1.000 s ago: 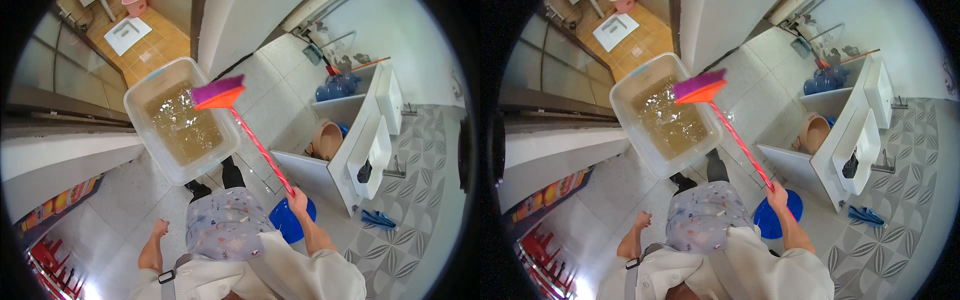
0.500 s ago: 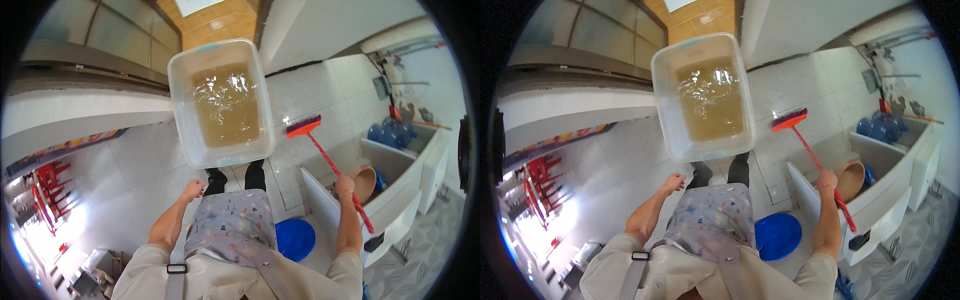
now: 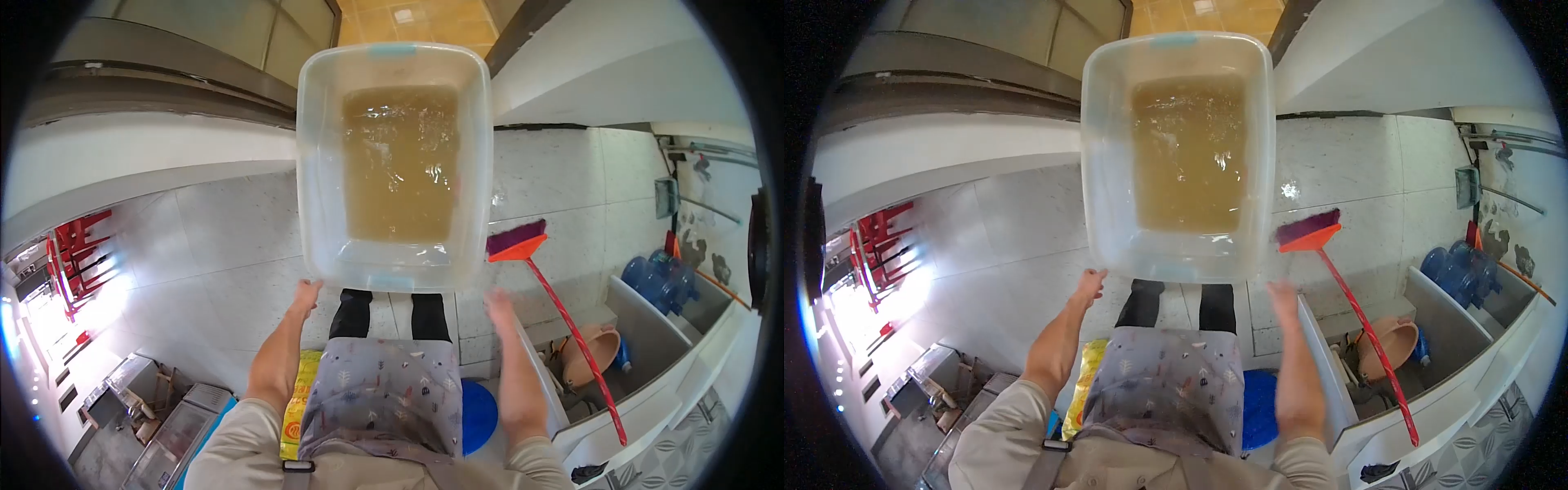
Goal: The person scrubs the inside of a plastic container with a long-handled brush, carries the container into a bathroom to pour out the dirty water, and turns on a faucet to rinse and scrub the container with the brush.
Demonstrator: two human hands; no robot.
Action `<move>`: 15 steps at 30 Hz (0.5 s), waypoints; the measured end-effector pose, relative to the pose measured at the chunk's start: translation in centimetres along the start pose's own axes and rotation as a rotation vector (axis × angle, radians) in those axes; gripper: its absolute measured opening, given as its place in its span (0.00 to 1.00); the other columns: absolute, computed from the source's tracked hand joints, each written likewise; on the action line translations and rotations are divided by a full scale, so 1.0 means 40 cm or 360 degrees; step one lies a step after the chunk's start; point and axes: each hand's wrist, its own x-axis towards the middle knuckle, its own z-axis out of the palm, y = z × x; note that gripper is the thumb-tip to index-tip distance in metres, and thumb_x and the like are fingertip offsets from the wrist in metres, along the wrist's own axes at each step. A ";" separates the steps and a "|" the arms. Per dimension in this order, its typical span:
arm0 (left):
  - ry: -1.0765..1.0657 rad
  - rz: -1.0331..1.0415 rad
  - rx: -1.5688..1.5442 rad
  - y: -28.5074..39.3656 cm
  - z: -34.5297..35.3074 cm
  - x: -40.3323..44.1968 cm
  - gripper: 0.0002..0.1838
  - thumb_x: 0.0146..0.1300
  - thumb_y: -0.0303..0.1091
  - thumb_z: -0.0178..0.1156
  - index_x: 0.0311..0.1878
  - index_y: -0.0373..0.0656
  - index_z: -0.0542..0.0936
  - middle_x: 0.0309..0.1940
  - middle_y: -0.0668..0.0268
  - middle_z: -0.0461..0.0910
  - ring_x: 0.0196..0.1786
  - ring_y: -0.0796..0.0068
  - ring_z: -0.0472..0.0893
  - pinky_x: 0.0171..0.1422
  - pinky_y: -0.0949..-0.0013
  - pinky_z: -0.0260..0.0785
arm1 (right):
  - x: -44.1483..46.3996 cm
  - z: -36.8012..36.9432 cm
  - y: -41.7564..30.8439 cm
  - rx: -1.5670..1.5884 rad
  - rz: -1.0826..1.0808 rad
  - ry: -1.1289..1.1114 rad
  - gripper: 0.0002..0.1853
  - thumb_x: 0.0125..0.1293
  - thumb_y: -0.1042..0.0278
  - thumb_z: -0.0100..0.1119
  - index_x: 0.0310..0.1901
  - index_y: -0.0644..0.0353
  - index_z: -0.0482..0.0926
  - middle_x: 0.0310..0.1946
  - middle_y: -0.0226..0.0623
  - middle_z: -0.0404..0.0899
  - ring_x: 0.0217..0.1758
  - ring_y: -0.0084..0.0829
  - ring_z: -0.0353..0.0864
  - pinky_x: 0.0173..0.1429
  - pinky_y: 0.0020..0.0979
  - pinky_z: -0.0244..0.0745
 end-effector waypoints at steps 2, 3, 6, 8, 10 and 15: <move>0.0208 -0.0038 -0.0165 0.003 0.031 0.077 0.25 0.58 0.48 0.65 0.50 0.38 0.76 0.40 0.57 0.81 0.39 0.64 0.81 0.38 0.58 0.74 | 0.027 -0.008 -0.374 0.1567 0.1192 0.0123 0.12 0.68 0.60 0.59 0.50 0.50 0.76 0.37 0.28 0.77 0.43 0.25 0.75 0.46 0.34 0.76; 0.0065 0.0002 -0.0297 0.022 0.022 0.074 0.26 0.59 0.47 0.65 0.53 0.38 0.75 0.43 0.56 0.81 0.41 0.64 0.80 0.40 0.57 0.75 | 0.035 0.004 -0.415 0.1747 0.1256 0.0224 0.11 0.68 0.61 0.59 0.50 0.50 0.76 0.38 0.28 0.78 0.43 0.25 0.76 0.46 0.34 0.77; -0.0163 0.0002 -0.0600 0.005 0.036 0.144 0.25 0.61 0.44 0.63 0.56 0.38 0.74 0.44 0.57 0.80 0.42 0.65 0.80 0.41 0.57 0.75 | 0.064 0.036 -0.482 0.2285 0.1403 0.0553 0.11 0.68 0.64 0.58 0.51 0.52 0.76 0.41 0.28 0.79 0.42 0.27 0.79 0.43 0.33 0.79; -0.0264 -0.0036 -0.0772 -0.017 0.056 0.167 0.24 0.62 0.43 0.62 0.56 0.38 0.74 0.42 0.58 0.81 0.42 0.66 0.80 0.40 0.58 0.75 | 0.071 0.041 -0.465 0.2371 0.1481 0.0636 0.09 0.71 0.63 0.56 0.50 0.51 0.75 0.39 0.28 0.80 0.38 0.25 0.80 0.33 0.30 0.76; -0.0025 0.0026 -0.0703 -0.013 0.083 0.164 0.21 0.61 0.38 0.63 0.53 0.36 0.74 0.37 0.59 0.80 0.37 0.68 0.80 0.36 0.60 0.73 | 0.058 0.037 -0.463 0.2443 0.1451 0.0546 0.10 0.71 0.65 0.56 0.52 0.52 0.75 0.42 0.29 0.80 0.42 0.28 0.82 0.37 0.33 0.79; 0.0235 -0.0063 -0.0848 -0.028 0.111 0.147 0.16 0.57 0.32 0.65 0.46 0.35 0.75 0.30 0.61 0.79 0.27 0.70 0.77 0.28 0.63 0.69 | 0.044 0.068 -0.438 0.2704 0.1421 0.0489 0.10 0.70 0.67 0.55 0.52 0.54 0.76 0.41 0.32 0.82 0.39 0.31 0.84 0.36 0.34 0.81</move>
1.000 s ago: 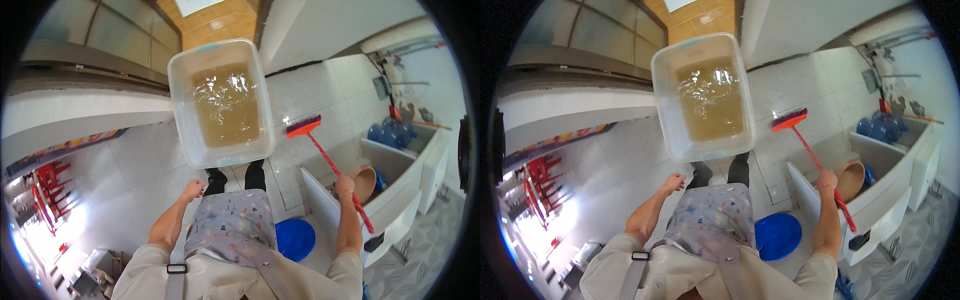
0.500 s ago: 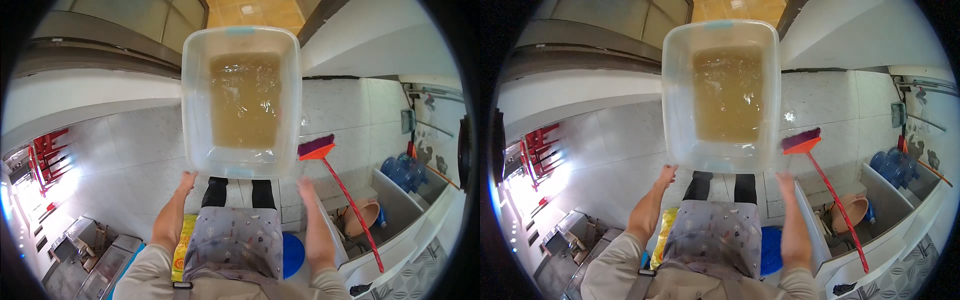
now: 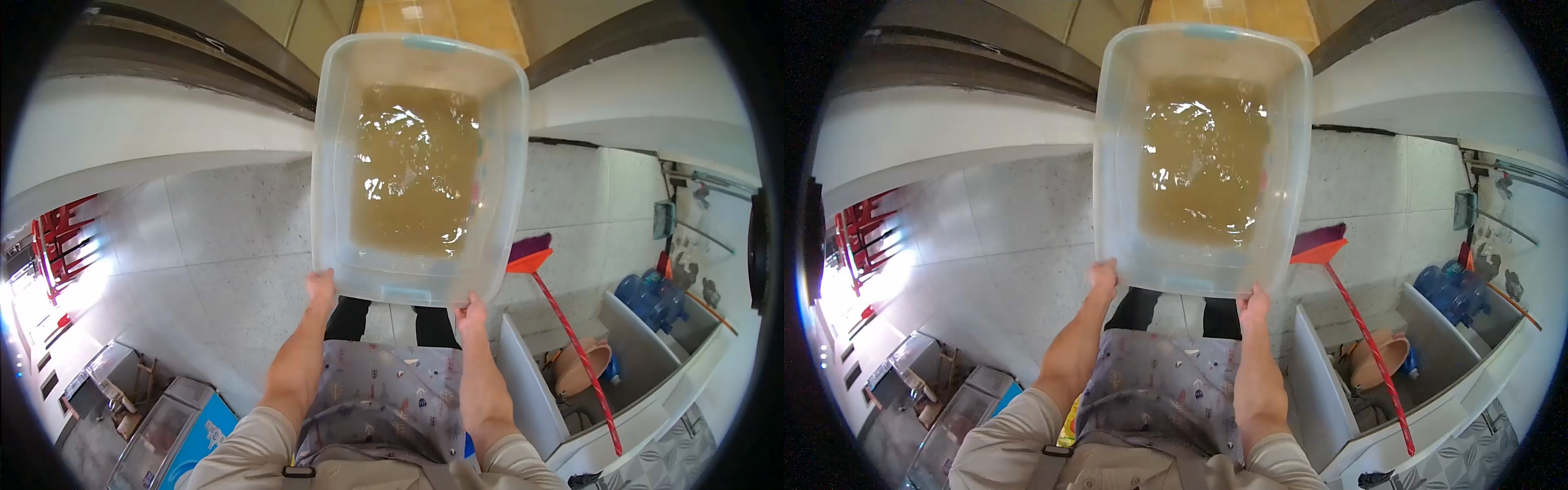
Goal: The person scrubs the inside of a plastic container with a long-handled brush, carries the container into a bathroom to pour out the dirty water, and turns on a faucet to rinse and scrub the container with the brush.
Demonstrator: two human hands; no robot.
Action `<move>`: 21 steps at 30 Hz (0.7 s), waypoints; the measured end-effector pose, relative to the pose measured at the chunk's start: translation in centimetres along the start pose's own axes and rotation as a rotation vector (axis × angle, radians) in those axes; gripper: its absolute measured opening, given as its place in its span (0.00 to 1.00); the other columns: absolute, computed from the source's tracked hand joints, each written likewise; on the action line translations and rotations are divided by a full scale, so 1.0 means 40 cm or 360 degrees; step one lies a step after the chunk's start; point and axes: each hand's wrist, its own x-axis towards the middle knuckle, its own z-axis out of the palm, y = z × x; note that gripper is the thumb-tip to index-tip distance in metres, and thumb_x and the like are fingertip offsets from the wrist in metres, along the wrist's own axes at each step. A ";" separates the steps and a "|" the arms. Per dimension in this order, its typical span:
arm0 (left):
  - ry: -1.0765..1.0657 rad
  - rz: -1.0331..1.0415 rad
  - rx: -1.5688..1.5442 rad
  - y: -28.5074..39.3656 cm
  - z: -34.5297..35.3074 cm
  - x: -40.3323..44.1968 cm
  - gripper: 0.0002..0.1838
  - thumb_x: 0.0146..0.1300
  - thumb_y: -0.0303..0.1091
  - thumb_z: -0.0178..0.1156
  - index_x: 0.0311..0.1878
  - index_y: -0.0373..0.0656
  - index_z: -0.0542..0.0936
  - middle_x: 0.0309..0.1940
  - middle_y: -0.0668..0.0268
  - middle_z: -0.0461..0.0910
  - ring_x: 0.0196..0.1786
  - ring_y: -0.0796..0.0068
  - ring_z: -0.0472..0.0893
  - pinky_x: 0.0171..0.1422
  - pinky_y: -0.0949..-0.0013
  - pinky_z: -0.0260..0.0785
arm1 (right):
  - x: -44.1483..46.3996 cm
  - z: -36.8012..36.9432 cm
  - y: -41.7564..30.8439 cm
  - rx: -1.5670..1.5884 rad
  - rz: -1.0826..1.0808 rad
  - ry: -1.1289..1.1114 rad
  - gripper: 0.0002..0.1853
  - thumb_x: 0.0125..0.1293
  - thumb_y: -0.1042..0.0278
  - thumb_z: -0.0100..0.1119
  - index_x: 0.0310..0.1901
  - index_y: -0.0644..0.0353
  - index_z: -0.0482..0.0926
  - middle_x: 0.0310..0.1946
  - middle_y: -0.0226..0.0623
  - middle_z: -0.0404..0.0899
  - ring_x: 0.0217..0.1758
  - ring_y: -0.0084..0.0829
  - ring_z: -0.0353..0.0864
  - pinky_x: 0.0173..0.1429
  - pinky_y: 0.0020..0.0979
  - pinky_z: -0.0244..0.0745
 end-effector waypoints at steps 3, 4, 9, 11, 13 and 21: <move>-0.0129 0.0074 -0.0020 0.056 0.007 -0.039 0.11 0.57 0.29 0.65 0.40 0.37 0.75 0.26 0.63 0.75 0.22 0.73 0.73 0.22 0.66 0.63 | -0.019 0.039 -0.045 -0.0461 -0.0151 0.0057 0.08 0.71 0.67 0.54 0.49 0.56 0.76 0.36 0.34 0.81 0.31 0.31 0.82 0.30 0.35 0.81; -0.0175 0.0064 -0.0025 0.077 -0.003 -0.069 0.08 0.58 0.28 0.64 0.36 0.38 0.74 0.22 0.66 0.72 0.18 0.75 0.70 0.17 0.68 0.58 | -0.046 0.047 -0.059 -0.0390 -0.0189 0.0026 0.07 0.70 0.68 0.54 0.47 0.57 0.76 0.33 0.33 0.80 0.28 0.30 0.81 0.27 0.34 0.79; -0.0434 0.0112 -0.0272 0.232 -0.047 -0.169 0.08 0.57 0.27 0.63 0.38 0.37 0.76 0.26 0.63 0.76 0.22 0.72 0.75 0.21 0.67 0.66 | -0.165 0.119 -0.168 -0.0282 -0.0411 -0.0157 0.04 0.64 0.73 0.54 0.31 0.60 0.76 0.21 0.28 0.71 0.17 0.24 0.70 0.19 0.27 0.64; -0.0437 0.0153 -0.0328 0.284 -0.060 -0.195 0.09 0.56 0.27 0.63 0.39 0.36 0.77 0.29 0.61 0.79 0.25 0.70 0.78 0.24 0.66 0.70 | -0.267 0.191 -0.243 -0.0354 -0.0602 -0.0206 0.05 0.63 0.74 0.54 0.30 0.62 0.76 0.20 0.28 0.71 0.17 0.24 0.70 0.19 0.27 0.64; -0.0639 0.0194 -0.0401 0.346 -0.054 -0.209 0.09 0.56 0.26 0.63 0.38 0.34 0.76 0.27 0.61 0.78 0.23 0.71 0.78 0.23 0.68 0.69 | -0.320 0.247 -0.303 -0.0427 -0.0811 -0.0241 0.05 0.62 0.74 0.54 0.30 0.64 0.76 0.19 0.29 0.70 0.17 0.24 0.70 0.19 0.27 0.65; -0.0777 0.0333 -0.0449 0.632 -0.051 -0.284 0.08 0.55 0.24 0.62 0.35 0.30 0.75 0.25 0.58 0.78 0.20 0.71 0.76 0.18 0.70 0.63 | -0.418 0.421 -0.482 -0.0684 -0.1054 -0.0360 0.09 0.64 0.75 0.53 0.42 0.71 0.77 0.31 0.38 0.79 0.26 0.28 0.79 0.24 0.27 0.77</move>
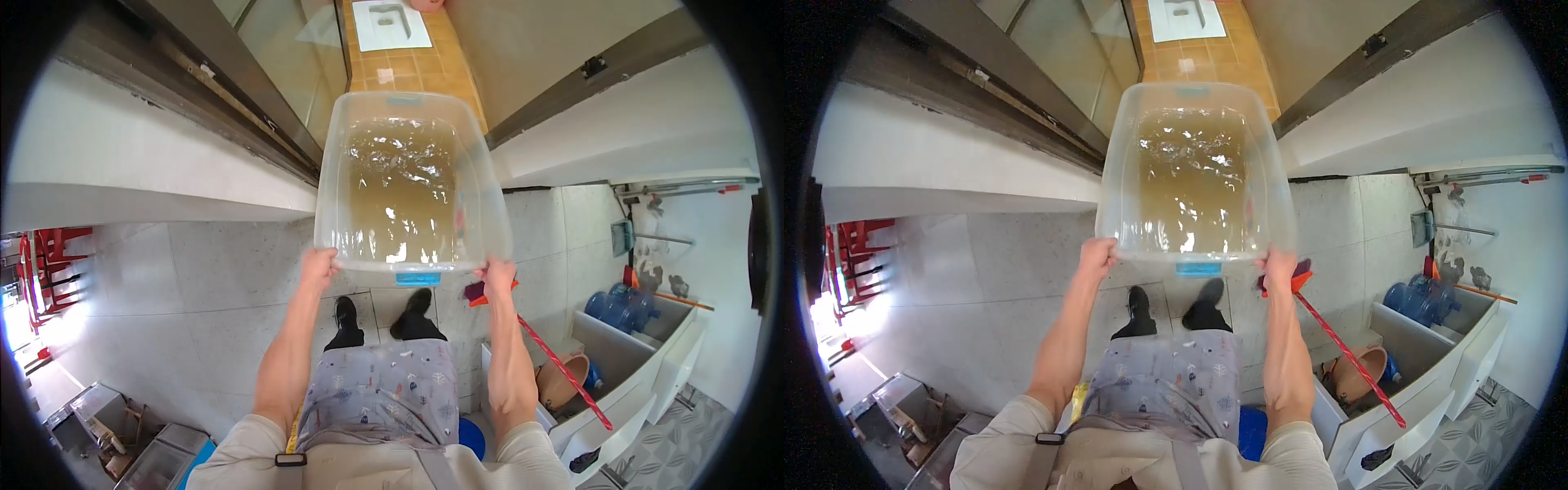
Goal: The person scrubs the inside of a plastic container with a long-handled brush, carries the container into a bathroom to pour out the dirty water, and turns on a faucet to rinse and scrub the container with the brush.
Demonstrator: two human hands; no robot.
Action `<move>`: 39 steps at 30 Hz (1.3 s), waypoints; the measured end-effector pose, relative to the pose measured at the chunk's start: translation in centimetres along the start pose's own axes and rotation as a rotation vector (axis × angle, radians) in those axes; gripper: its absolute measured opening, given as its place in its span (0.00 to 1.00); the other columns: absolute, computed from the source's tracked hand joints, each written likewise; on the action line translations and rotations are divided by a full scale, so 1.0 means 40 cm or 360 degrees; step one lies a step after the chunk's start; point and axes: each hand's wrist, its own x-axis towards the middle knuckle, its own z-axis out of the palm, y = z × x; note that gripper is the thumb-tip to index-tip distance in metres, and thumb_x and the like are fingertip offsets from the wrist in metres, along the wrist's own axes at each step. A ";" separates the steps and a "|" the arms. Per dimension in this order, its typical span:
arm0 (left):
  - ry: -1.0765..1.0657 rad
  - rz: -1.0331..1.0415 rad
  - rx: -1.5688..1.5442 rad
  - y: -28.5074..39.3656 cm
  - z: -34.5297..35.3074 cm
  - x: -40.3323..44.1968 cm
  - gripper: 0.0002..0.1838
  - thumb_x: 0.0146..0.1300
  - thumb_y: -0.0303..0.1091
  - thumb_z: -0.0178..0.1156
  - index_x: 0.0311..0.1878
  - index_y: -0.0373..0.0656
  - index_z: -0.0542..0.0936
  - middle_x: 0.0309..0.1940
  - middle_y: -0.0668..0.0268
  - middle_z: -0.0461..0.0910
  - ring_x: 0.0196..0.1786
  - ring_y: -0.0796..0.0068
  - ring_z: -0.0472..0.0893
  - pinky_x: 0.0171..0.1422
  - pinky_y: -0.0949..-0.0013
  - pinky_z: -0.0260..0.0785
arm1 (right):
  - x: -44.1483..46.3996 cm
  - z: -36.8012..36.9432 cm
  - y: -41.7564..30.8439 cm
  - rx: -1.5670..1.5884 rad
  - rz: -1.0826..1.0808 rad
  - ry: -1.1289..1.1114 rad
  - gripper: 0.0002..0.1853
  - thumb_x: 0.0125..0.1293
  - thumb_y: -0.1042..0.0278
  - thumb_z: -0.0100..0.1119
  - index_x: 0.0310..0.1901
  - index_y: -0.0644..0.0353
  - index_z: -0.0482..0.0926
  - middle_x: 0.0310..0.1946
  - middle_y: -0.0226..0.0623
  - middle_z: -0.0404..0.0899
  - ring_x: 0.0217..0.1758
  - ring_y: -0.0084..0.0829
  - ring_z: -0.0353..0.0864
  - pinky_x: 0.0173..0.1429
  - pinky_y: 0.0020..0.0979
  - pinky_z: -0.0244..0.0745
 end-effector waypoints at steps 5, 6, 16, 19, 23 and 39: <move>0.0053 0.0124 -0.0005 0.155 0.088 0.057 0.07 0.55 0.24 0.61 0.34 0.30 0.75 0.24 0.58 0.77 0.18 0.72 0.74 0.17 0.70 0.61 | 0.072 0.093 -0.159 0.0116 -0.0124 -0.0006 0.10 0.62 0.78 0.53 0.42 0.77 0.76 0.31 0.41 0.79 0.25 0.29 0.79 0.22 0.27 0.77; 0.0111 0.0146 -0.0024 0.180 0.103 0.061 0.06 0.54 0.23 0.60 0.34 0.30 0.75 0.23 0.59 0.76 0.18 0.72 0.73 0.18 0.70 0.61 | 0.073 0.098 -0.179 0.0150 -0.0133 -0.0033 0.10 0.61 0.79 0.52 0.42 0.78 0.75 0.31 0.43 0.79 0.23 0.29 0.79 0.21 0.27 0.76; 0.0264 0.0293 -0.0200 0.343 0.209 0.128 0.02 0.51 0.20 0.53 0.28 0.35 0.71 0.20 0.64 0.70 0.17 0.74 0.67 0.18 0.65 0.53 | 0.130 0.227 -0.365 0.0185 -0.0227 0.0028 0.07 0.58 0.81 0.50 0.33 0.80 0.73 0.27 0.44 0.76 0.17 0.31 0.75 0.15 0.30 0.70; 0.0283 0.0313 -0.0169 0.352 0.215 0.114 0.04 0.51 0.20 0.53 0.23 0.36 0.70 0.18 0.65 0.69 0.17 0.75 0.66 0.18 0.65 0.52 | 0.147 0.237 -0.352 0.0203 -0.0261 0.0074 0.06 0.58 0.81 0.50 0.31 0.79 0.72 0.26 0.45 0.76 0.17 0.31 0.75 0.14 0.31 0.68; 0.0178 0.0331 -0.0137 0.353 0.217 0.090 0.09 0.52 0.21 0.53 0.18 0.37 0.67 0.16 0.66 0.66 0.16 0.74 0.66 0.18 0.65 0.52 | 0.198 0.233 -0.307 0.0093 -0.0226 0.0166 0.11 0.60 0.80 0.49 0.41 0.80 0.74 0.30 0.48 0.79 0.17 0.33 0.76 0.15 0.34 0.68; 0.0217 0.0310 0.0035 0.379 0.225 0.145 0.08 0.54 0.25 0.56 0.30 0.27 0.72 0.27 0.58 0.72 0.22 0.70 0.70 0.19 0.64 0.64 | 0.209 0.273 -0.349 0.0045 -0.0442 0.0407 0.08 0.57 0.80 0.49 0.27 0.79 0.72 0.18 0.45 0.72 0.13 0.34 0.70 0.14 0.38 0.62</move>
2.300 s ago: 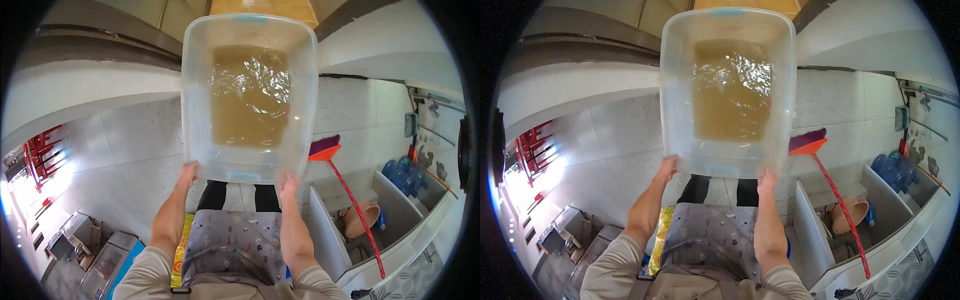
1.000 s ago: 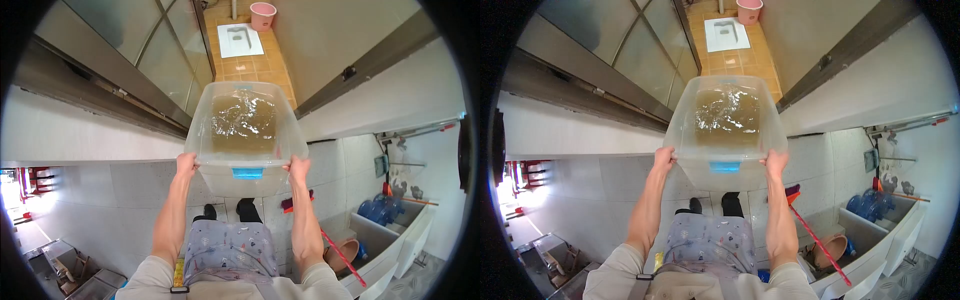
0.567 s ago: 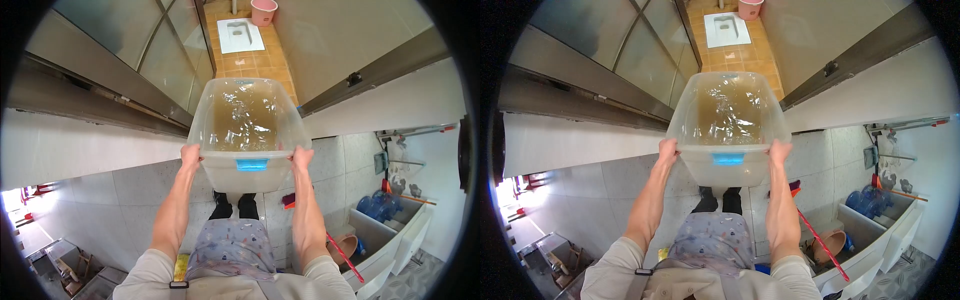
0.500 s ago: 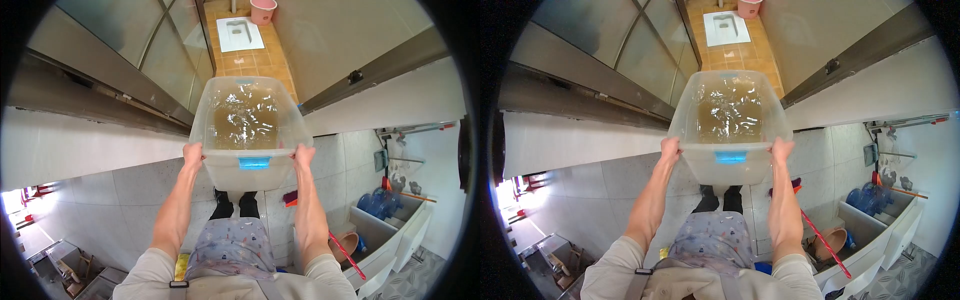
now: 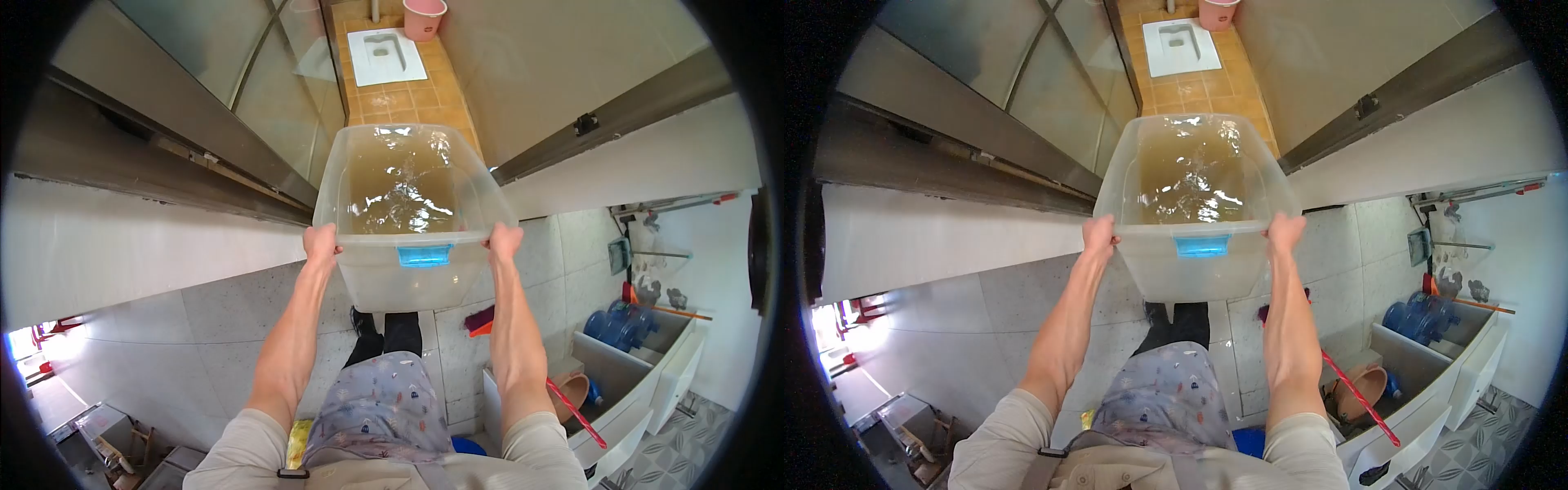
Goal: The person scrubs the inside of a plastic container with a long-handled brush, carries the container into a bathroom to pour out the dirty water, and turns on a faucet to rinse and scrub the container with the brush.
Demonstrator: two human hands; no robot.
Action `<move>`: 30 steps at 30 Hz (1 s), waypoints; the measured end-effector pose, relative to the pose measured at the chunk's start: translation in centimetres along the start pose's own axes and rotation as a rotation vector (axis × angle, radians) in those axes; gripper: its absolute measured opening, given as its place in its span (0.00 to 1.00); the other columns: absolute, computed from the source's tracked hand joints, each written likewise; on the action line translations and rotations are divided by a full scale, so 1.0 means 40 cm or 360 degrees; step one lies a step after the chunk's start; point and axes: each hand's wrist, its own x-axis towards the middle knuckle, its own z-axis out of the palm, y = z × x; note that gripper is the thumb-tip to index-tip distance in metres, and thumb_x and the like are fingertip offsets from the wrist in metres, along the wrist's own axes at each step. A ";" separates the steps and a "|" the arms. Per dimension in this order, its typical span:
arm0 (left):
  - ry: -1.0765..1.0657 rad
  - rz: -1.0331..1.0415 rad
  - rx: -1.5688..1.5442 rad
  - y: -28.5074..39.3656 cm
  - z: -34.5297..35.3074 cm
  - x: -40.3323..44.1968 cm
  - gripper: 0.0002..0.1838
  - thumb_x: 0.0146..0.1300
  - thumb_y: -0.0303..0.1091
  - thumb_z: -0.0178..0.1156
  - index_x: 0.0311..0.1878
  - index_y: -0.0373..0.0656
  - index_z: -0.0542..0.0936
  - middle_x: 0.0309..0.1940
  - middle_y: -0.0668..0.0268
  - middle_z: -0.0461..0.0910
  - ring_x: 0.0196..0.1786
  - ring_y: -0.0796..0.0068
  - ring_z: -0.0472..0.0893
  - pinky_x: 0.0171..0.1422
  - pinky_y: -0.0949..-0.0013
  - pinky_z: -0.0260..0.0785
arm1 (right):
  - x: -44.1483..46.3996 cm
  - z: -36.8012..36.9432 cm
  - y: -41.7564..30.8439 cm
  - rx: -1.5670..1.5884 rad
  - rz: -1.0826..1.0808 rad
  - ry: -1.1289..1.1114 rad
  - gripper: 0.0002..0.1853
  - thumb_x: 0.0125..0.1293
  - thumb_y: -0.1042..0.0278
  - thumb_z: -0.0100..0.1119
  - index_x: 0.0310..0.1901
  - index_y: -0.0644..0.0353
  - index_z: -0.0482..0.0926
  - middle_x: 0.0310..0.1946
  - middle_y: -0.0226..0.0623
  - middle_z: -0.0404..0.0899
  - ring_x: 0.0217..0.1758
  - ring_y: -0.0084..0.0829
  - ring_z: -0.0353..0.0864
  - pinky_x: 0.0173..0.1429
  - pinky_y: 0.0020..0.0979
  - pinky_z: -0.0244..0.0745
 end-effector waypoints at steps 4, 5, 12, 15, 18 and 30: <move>0.0127 -0.0015 0.0114 0.063 0.036 0.027 0.10 0.55 0.27 0.57 0.34 0.26 0.73 0.31 0.57 0.74 0.25 0.69 0.71 0.20 0.65 0.65 | 0.036 0.056 -0.055 -0.0074 -0.0020 0.0083 0.09 0.57 0.78 0.50 0.28 0.80 0.72 0.18 0.46 0.73 0.13 0.34 0.72 0.14 0.38 0.64; 0.0124 -0.0013 0.0108 0.083 0.046 0.033 0.10 0.55 0.27 0.57 0.34 0.26 0.73 0.31 0.57 0.74 0.25 0.69 0.71 0.20 0.65 0.65 | 0.041 0.058 -0.074 -0.0154 -0.0016 0.0013 0.10 0.57 0.78 0.51 0.28 0.80 0.72 0.19 0.46 0.73 0.13 0.35 0.72 0.15 0.38 0.65; 0.0174 -0.0041 0.0184 0.172 0.099 0.096 0.14 0.54 0.31 0.59 0.38 0.27 0.76 0.36 0.55 0.77 0.30 0.68 0.75 0.22 0.65 0.68 | 0.107 0.139 -0.145 -0.0279 0.0072 0.0023 0.10 0.56 0.77 0.50 0.27 0.80 0.72 0.18 0.46 0.73 0.13 0.36 0.73 0.15 0.39 0.66; 0.0187 -0.0054 0.0211 0.173 0.105 0.099 0.15 0.54 0.31 0.58 0.38 0.26 0.77 0.37 0.54 0.77 0.31 0.67 0.76 0.22 0.65 0.69 | 0.106 0.142 -0.158 -0.0237 0.0094 0.0048 0.10 0.56 0.77 0.50 0.27 0.80 0.72 0.17 0.46 0.72 0.13 0.36 0.73 0.14 0.39 0.65; 0.0203 -0.0046 0.0246 0.186 0.110 0.106 0.14 0.53 0.31 0.58 0.38 0.26 0.77 0.38 0.54 0.77 0.32 0.66 0.76 0.23 0.65 0.69 | 0.115 0.150 -0.160 -0.0320 0.0109 0.0049 0.10 0.56 0.76 0.50 0.27 0.81 0.72 0.16 0.46 0.72 0.13 0.36 0.73 0.15 0.39 0.65; 0.0200 -0.0023 0.0292 0.233 0.147 0.175 0.16 0.53 0.32 0.58 0.38 0.26 0.78 0.36 0.54 0.79 0.30 0.65 0.78 0.24 0.64 0.71 | 0.148 0.191 -0.206 -0.0250 0.0074 -0.0073 0.10 0.53 0.77 0.49 0.27 0.80 0.71 0.18 0.47 0.72 0.14 0.36 0.73 0.16 0.39 0.67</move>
